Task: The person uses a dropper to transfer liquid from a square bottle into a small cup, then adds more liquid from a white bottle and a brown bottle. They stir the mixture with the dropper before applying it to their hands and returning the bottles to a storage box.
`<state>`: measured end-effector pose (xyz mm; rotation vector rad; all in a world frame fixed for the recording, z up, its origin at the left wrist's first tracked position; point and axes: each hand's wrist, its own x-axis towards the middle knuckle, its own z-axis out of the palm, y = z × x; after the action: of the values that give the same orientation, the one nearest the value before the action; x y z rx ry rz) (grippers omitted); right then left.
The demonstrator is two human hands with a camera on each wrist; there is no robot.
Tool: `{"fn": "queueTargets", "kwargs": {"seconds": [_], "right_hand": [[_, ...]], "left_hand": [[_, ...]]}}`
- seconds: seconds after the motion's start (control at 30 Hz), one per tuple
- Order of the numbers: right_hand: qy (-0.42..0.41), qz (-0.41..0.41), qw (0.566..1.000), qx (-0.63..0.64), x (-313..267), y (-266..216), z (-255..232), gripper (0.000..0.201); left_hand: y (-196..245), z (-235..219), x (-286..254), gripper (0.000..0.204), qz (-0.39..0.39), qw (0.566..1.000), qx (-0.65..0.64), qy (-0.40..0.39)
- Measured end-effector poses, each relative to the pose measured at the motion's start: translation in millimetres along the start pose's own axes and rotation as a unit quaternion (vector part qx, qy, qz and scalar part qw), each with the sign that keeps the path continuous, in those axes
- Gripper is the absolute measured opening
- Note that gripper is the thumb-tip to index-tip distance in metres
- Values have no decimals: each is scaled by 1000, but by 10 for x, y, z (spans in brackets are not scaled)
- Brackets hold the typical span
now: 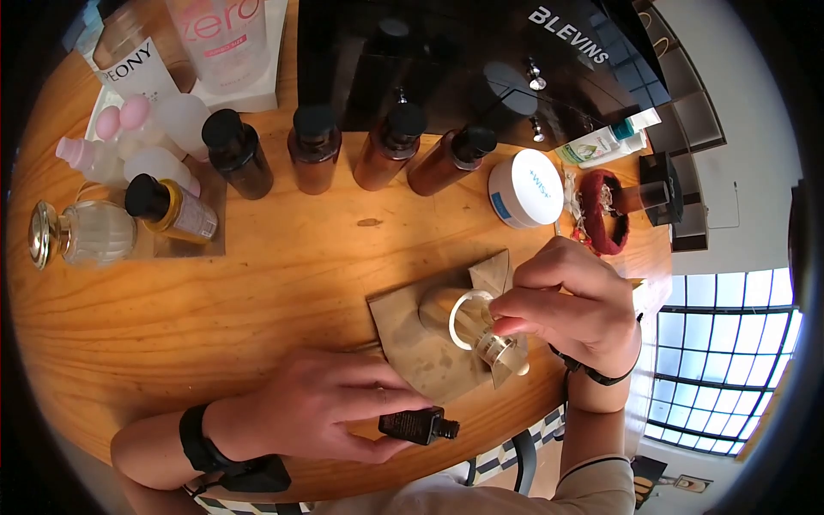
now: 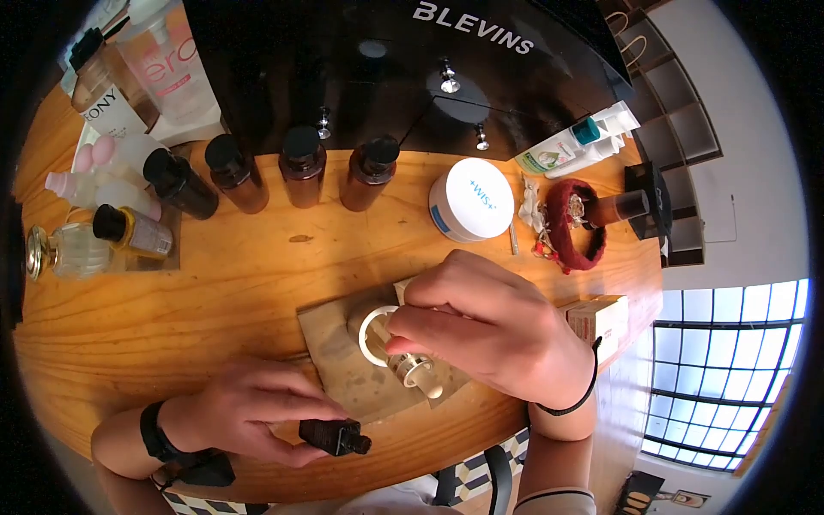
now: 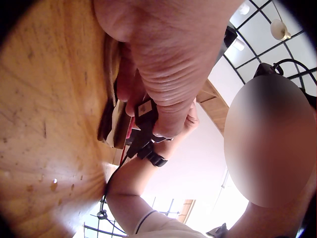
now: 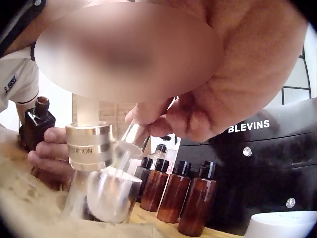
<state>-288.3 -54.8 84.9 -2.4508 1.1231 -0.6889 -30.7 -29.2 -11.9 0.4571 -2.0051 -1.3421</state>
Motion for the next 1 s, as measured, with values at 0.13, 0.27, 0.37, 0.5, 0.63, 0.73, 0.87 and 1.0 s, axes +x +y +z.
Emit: {"fn": "queueTargets", "kwargs": {"seconds": [0.13, 0.27, 0.37, 0.5, 0.63, 0.73, 0.87, 1.0], "right_hand": [[28, 1, 1000, 5, -21, -19, -58, 27], [-4, 9, 1000, -9, 10, 21, -4, 26], [6, 6, 1000, -16, 2, 6, -26, 26], [34, 12, 999, -8, -31, -19, -57, 25], [-7, 3, 1000, -9, 2, 28, 4, 24], [25, 12, 999, -19, -4, -7, -61, 23], [5, 20, 1000, 23, -20, 27, -27, 23], [-13, -8, 1000, -4, 3, 38, -26, 24]], "left_hand": [[5, 4, 1, 41, -7, 1000, -7, 2], [26, -21, 16, 41, -10, 1000, 0, -6], [14, -8, 10, 41, -8, 1000, -4, -3], [13, 1, -3, 41, -14, 1000, -5, -2], [2, 1, -3, 41, -10, 1000, -4, -1], [-12, 22, -14, 42, -9, 1000, -11, 7], [-5, 7, -10, 42, -11, 1000, -10, 3], [3, -8, 12, 41, -1, 1000, -4, 0]]}}
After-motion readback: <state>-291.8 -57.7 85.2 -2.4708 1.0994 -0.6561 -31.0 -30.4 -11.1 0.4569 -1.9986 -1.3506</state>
